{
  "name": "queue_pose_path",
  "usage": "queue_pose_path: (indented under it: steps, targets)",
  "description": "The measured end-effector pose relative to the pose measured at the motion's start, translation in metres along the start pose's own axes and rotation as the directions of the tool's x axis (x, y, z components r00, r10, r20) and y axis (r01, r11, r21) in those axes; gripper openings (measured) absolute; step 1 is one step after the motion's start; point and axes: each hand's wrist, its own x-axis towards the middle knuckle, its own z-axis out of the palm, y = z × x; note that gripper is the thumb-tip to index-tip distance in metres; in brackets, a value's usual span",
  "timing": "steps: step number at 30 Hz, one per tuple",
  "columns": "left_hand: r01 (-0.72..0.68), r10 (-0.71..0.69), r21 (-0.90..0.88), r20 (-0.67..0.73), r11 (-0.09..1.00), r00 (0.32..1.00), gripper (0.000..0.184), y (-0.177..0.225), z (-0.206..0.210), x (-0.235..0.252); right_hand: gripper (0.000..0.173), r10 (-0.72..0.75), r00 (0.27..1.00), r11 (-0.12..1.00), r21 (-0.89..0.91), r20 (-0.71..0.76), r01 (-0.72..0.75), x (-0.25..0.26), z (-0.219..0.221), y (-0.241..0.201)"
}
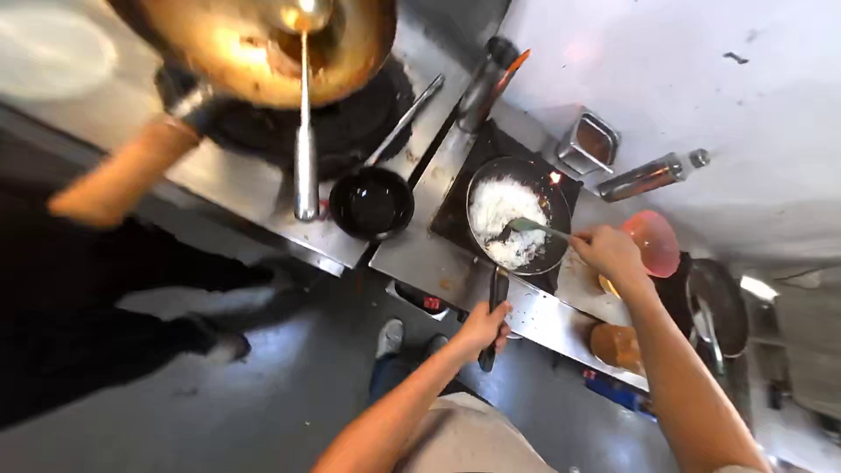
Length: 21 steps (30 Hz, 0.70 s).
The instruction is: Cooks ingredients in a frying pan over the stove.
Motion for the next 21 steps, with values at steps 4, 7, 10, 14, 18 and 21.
queue_pose_path:
  steps: [4, 7, 10, 14, 18, 21]
  targets:
    - [-0.01, 0.012, 0.053, -0.044, 0.999, 0.999, 0.042, -0.007, 0.0, 0.006, 0.042, -0.021, 0.998, 0.995, 0.096, 0.06, 0.015, 0.019, 0.015, -0.006]
    - [0.04, -0.036, 0.061, -0.053, 0.997, 0.998, 0.038, -0.023, -0.002, -0.034, 0.037, 0.02, 0.996, 1.0, 0.021, 0.082, -0.021, -0.007, -0.007, 0.026]
    - [0.057, -0.05, 0.093, -0.079, 0.994, 0.996, 0.04, -0.018, 0.005, -0.009, 0.041, 0.112, 0.993, 0.989, 0.097, 0.036, -0.115, -0.003, -0.001, 0.015]
    - [0.099, -0.095, 0.075, -0.052, 0.992, 0.994, 0.038, -0.012, 0.001, -0.038, 0.041, 0.059, 0.995, 0.982, 0.172, 0.079, -0.072, -0.017, 0.014, 0.02]
    - [0.049, -0.037, 0.142, -0.084, 0.989, 0.996, 0.041, -0.006, 0.0, -0.001, 0.04, 0.125, 0.99, 0.963, 0.233, 0.059, -0.136, -0.015, 0.018, 0.009]
    - [0.039, -0.028, 0.157, -0.074, 0.987, 0.997, 0.042, -0.011, 0.002, -0.011, 0.038, 0.072, 0.996, 0.963, 0.256, 0.057, -0.085, -0.023, 0.028, 0.002]
